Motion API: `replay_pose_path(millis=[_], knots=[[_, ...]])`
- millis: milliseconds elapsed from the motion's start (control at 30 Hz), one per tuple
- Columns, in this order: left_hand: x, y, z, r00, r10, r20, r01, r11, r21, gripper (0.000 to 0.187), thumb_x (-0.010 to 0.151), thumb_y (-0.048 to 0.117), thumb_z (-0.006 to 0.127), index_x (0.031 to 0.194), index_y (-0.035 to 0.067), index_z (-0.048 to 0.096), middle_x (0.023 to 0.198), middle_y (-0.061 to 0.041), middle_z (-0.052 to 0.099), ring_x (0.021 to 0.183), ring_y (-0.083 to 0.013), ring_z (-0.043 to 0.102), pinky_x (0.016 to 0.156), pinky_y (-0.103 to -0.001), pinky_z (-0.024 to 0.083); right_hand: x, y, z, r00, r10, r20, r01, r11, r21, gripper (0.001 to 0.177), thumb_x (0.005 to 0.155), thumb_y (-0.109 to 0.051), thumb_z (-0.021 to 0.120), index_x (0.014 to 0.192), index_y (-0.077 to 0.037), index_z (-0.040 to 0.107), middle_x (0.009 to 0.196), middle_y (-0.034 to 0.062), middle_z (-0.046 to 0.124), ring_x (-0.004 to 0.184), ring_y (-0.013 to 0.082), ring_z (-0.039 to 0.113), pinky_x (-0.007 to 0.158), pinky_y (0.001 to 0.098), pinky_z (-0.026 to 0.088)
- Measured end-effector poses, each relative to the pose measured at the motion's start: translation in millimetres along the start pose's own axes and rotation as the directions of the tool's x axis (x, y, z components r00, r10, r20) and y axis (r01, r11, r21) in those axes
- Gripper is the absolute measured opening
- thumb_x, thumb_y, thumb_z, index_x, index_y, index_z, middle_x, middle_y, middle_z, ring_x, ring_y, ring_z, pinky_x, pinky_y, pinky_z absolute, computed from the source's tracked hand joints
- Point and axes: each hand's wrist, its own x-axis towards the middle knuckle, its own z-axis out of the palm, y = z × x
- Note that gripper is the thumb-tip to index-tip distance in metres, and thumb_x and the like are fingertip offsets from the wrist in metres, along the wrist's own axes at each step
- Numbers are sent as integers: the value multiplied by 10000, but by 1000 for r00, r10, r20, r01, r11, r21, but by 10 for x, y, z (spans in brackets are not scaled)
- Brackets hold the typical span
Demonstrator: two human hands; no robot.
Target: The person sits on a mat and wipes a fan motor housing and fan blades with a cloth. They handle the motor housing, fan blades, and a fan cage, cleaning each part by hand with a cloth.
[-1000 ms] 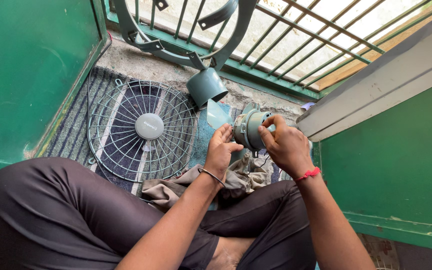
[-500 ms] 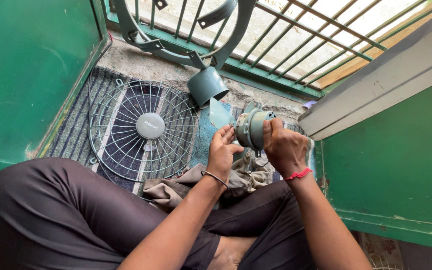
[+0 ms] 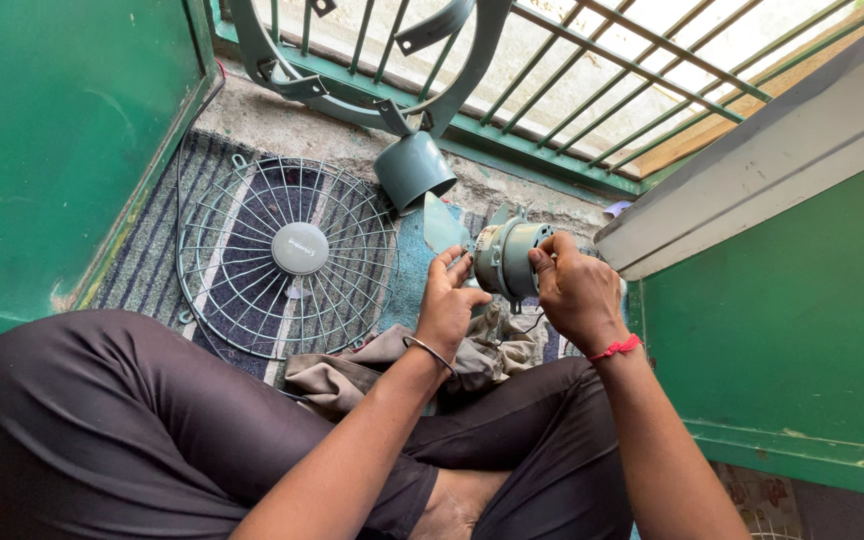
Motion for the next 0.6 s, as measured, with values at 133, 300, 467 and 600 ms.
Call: replay_pose_path(millis=[133, 300, 467, 600], knots=[[-69, -38, 62, 997, 42, 72, -52, 988, 142, 933, 716, -106, 638, 1539, 29, 220, 1615, -278, 276, 1500, -344, 320, 1077, -403, 472, -6, 61, -51, 996, 53, 67, -58, 996, 66, 202, 994, -297, 602, 1091, -129, 659, 635, 138, 678, 659, 342, 697, 616, 489, 495], [-186, -156, 119, 971, 29, 237, -74, 980, 182, 1044, 734, -61, 649, 1612, 67, 100, 1676, -275, 133, 1545, -388, 151, 1179, -413, 352, -96, 575, -5, 963, 265, 58, -266, 887, 378, 353, 994, -406, 630, 1158, -94, 648, 586, 153, 608, 599, 291, 577, 584, 463, 464], [-404, -375, 398, 853, 145, 501, -396, 805, 442, 1091, 801, 40, 756, 1621, 60, 36, 1690, -277, 260, 1584, -386, 296, 1259, -428, 284, -363, 1408, 492, 844, 533, 54, -534, 830, 159, 643, 1022, -561, 654, 891, 68, 641, 631, 116, 559, 601, 165, 500, 551, 352, 401], [-499, -563, 486, 854, 18, 520, -310, 820, 481, 1208, 755, 71, 661, 1607, 43, -194, 1651, -283, 248, 1499, -355, 382, 1208, -372, 328, -694, 1905, 811, 623, 722, 302, -688, 322, 651, 233, 835, -199, 713, 682, -42, 636, 609, -31, 489, 519, 100, 377, 451, 324, 267]])
